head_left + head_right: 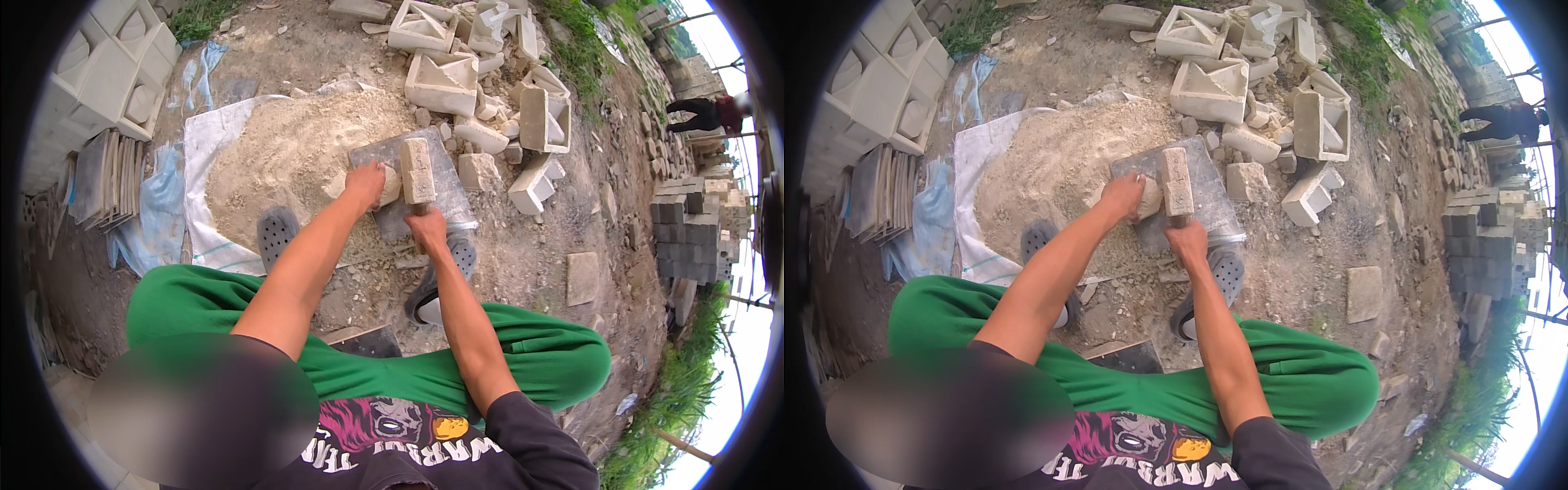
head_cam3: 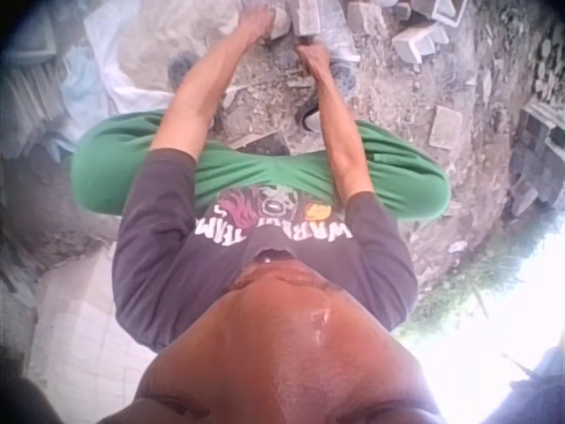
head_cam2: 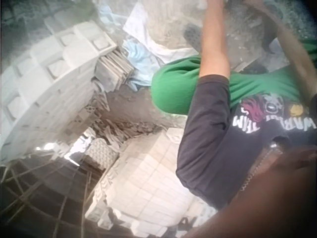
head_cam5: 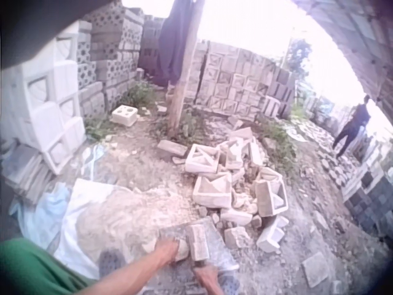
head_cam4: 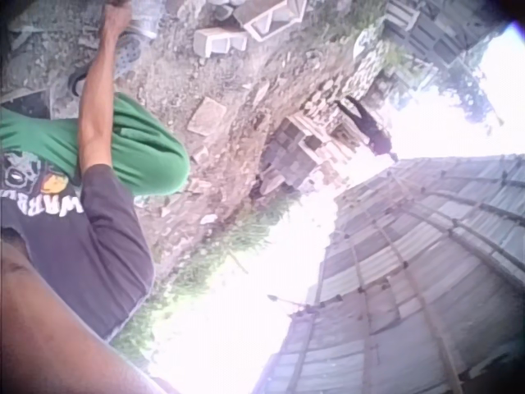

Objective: The person shapes a concrete block by striking and scraping its edges with a smaller stone while sitting on the ground.

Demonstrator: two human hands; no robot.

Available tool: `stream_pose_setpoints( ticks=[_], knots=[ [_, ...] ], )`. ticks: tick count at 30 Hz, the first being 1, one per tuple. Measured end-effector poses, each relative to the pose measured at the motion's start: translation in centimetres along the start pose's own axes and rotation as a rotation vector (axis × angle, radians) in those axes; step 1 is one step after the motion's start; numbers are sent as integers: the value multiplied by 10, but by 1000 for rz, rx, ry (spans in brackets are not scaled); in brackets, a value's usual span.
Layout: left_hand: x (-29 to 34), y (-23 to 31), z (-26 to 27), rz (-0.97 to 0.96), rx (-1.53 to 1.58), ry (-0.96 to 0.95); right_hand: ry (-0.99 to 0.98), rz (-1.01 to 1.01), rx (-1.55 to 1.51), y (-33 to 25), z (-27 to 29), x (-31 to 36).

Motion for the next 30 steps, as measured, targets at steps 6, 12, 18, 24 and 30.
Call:
stream_pose_setpoints(
  ticks=[6, 12, 18, 24, 30],
  knots=[
    [8, 1, 2, 8, 79, 11, -202, -211, -191, -6, 13, -2],
    [10, 1, -1, -21, 76, 56, 52, -17, -297, -15, 28, 0],
    [9, 2, 5, -15, 115, 23, -101, -101, -43, 10, 8, 9],
    [10, 1, 5, -5, 119, 6, -125, -147, -168, 0, 19, 6],
    [9, -4, -3, -6, 81, 47, -2, 1, -310, -39, 36, 10]
  ],
)
Point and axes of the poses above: each hand's wrist, its own x-axis away from the middle knuckle, its own z-axis out of the back of the hand, y = z × x, the point moved 3 cm from there along -x, towards the middle knuckle, and after that the axes turned 2 degrees about -y, right-handed, at the moved point
